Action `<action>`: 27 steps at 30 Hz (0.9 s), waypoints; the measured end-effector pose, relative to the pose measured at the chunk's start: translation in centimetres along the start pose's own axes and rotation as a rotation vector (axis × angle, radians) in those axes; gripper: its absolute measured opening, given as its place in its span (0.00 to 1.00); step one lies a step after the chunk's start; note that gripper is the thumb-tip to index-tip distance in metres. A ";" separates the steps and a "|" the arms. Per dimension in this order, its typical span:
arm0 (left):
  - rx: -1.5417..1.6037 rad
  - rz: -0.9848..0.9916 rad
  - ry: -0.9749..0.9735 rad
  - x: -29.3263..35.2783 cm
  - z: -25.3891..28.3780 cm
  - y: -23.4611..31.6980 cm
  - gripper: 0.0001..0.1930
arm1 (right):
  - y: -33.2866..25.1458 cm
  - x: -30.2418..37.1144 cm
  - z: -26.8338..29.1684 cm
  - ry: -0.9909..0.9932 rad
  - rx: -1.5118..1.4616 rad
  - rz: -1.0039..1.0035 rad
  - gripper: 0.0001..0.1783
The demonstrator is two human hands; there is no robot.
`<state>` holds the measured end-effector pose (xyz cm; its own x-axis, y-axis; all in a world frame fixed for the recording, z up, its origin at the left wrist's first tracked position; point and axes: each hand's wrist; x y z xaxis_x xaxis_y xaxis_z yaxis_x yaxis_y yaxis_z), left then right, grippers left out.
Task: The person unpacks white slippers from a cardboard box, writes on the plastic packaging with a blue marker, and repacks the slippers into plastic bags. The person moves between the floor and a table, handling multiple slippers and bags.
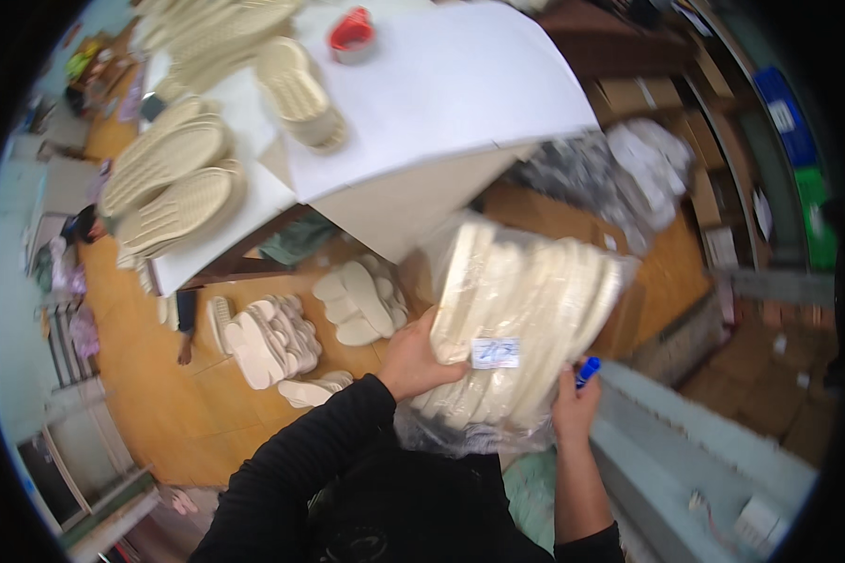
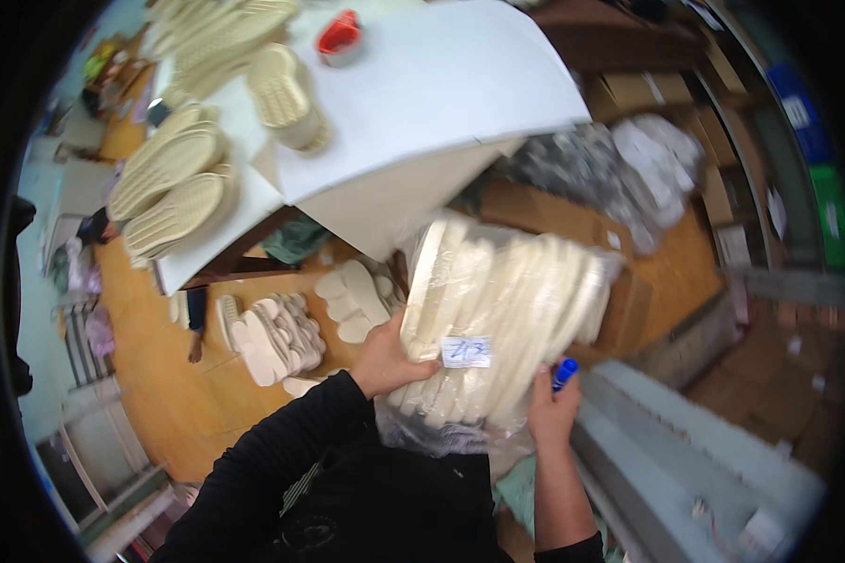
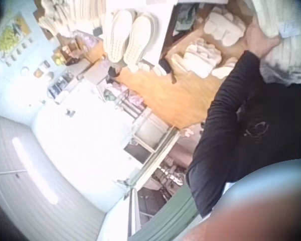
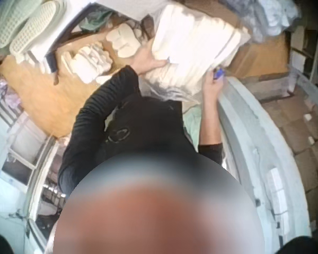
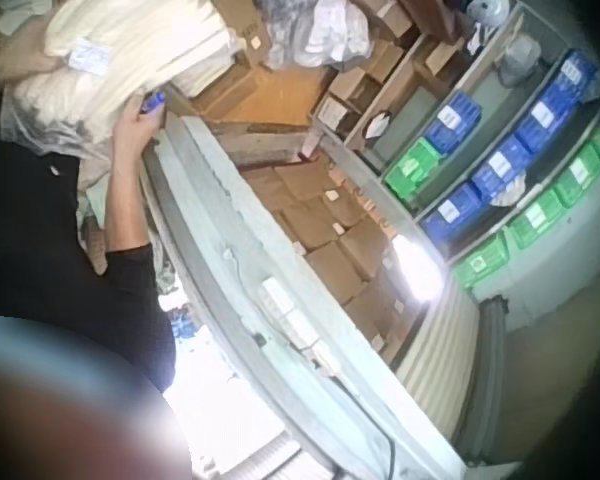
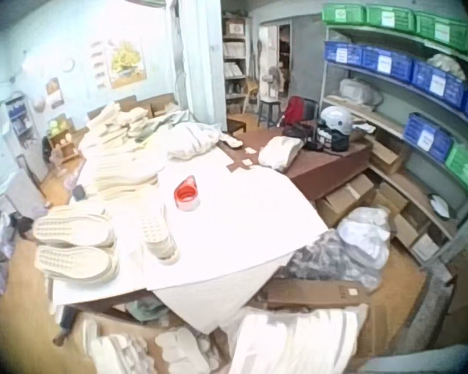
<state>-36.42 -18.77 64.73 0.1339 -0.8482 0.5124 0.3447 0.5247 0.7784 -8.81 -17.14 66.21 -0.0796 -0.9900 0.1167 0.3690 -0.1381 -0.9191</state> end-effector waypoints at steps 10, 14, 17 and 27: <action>-0.099 0.590 -0.585 1.8 -13.6 -10.5 0.34 | 9.9 5.8 3.6 -0.424 0.585 -0.523 0.22; 0.078 0.711 -0.702 -4.9 -20.1 -9.7 0.35 | 13.0 0.1 7.1 -0.371 0.682 -0.539 0.21; 0.111 0.481 -0.541 -11.0 -25.8 -8.1 0.32 | 15.2 -6.1 8.8 -0.252 0.700 -0.461 0.23; -0.233 0.175 -0.121 -30.3 -27.0 -17.7 0.40 | 34.4 -17.0 -0.1 -0.143 0.408 -0.136 0.25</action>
<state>-21.51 -4.26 25.66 0.1030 -0.7245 0.6815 0.5318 0.6191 0.5778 5.17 -5.01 32.57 -0.0347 -0.9521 0.3037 0.7010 -0.2398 -0.6716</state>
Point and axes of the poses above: each hand's wrist, its own x-axis away from the middle knuckle, its own z-axis out of the back of the hand, y = z × x, and after that the axes turned 10 degrees about z, right-handed
